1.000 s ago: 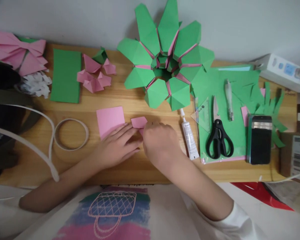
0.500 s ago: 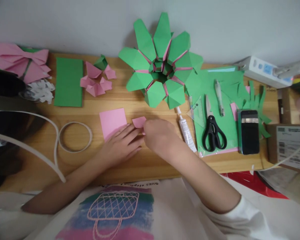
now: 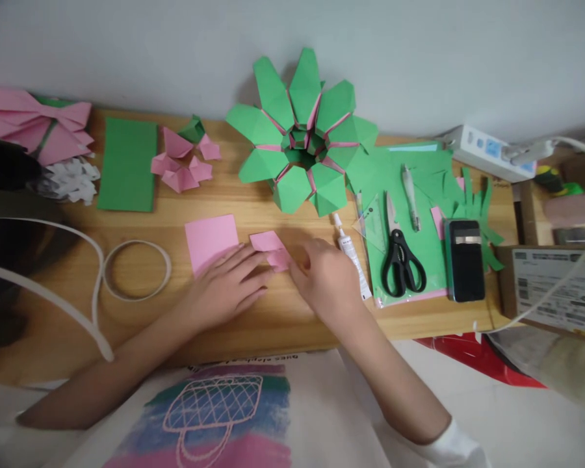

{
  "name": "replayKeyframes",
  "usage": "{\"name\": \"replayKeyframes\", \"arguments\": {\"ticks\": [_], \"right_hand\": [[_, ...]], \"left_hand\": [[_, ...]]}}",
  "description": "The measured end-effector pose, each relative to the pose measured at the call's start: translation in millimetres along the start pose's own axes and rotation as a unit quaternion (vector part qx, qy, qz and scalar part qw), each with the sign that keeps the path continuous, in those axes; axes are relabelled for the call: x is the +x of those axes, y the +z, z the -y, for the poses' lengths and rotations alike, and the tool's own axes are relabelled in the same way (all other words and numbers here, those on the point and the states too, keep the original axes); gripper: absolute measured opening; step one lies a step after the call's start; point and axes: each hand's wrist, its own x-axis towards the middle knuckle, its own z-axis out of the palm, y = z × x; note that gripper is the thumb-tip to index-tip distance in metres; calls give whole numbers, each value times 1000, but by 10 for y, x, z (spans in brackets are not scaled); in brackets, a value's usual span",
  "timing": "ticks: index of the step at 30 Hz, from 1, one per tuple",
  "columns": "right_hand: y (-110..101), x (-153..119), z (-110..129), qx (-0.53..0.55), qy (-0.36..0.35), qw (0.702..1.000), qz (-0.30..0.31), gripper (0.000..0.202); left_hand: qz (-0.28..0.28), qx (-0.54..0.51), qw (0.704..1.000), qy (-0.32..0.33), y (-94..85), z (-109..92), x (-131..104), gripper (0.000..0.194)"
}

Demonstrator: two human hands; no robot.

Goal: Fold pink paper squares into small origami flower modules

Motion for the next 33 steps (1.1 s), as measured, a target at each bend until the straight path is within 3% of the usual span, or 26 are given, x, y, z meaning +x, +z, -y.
{"name": "replayKeyframes", "arguments": {"ticks": [3,5,12,21,27,33], "right_hand": [[204,-220,-34,-44,-150,973,-169,24],[368,-320,-21,-111,-163,952,-235,26],[714,-350,-41,-135,-148,954,-222,38],[768,-337,-44,-101,-113,966,-211,46],[763,-343,-31,-89,-107,963,-229,44],[765,-376,-38,-62,-91,961,-252,44]], "left_hand": [[8,-2,1000,-7,-5,-15,-4,22],[11,3,1000,-13,-13,-24,-3,23],[27,12,999,-17,-54,-28,24,27],[34,15,999,-5,-71,-12,18,25],[57,3,998,-32,-98,-49,21,26],[42,28,999,-5,-51,-14,-28,26]]}}
